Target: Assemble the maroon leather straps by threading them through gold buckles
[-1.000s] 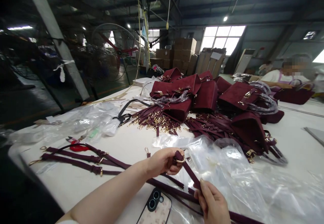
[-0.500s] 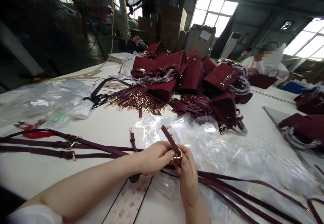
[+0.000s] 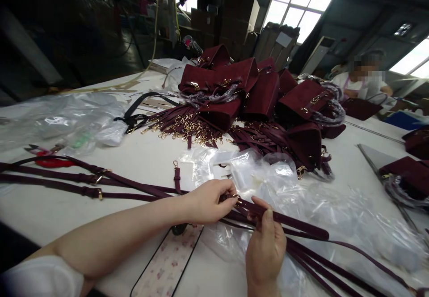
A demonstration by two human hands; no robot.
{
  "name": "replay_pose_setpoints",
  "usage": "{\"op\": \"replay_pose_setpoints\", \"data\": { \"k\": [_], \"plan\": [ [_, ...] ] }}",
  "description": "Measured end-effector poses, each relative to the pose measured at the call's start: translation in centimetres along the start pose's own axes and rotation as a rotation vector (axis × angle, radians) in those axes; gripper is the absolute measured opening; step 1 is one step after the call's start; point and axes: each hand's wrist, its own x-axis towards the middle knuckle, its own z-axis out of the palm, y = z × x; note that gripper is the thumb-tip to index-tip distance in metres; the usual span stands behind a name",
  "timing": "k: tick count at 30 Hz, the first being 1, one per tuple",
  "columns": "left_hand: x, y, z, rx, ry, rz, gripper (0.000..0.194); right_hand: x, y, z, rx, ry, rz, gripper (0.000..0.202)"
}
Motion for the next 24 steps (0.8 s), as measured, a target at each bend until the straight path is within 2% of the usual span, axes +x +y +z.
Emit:
{"op": "replay_pose_setpoints", "data": {
  "k": [5,9,17,24],
  "plan": [
    [-0.1,0.0,0.2,-0.046,-0.001,-0.021,0.025,-0.4,0.7,-0.3,0.036,-0.04,0.054,0.042],
    [-0.2,0.0,0.3,-0.033,-0.007,0.0,0.026,-0.4,1.5,-0.7,0.035,-0.045,-0.008,0.034],
    [-0.8,0.4,1.2,0.149,0.089,0.024,0.033,-1.0,2.0,-0.8,-0.241,0.012,-0.082,0.033],
    [-1.0,0.2,2.7,0.175,0.079,0.124,0.024,-1.3,1.7,-0.6,-0.251,0.034,-0.023,0.035]
  ]
}}
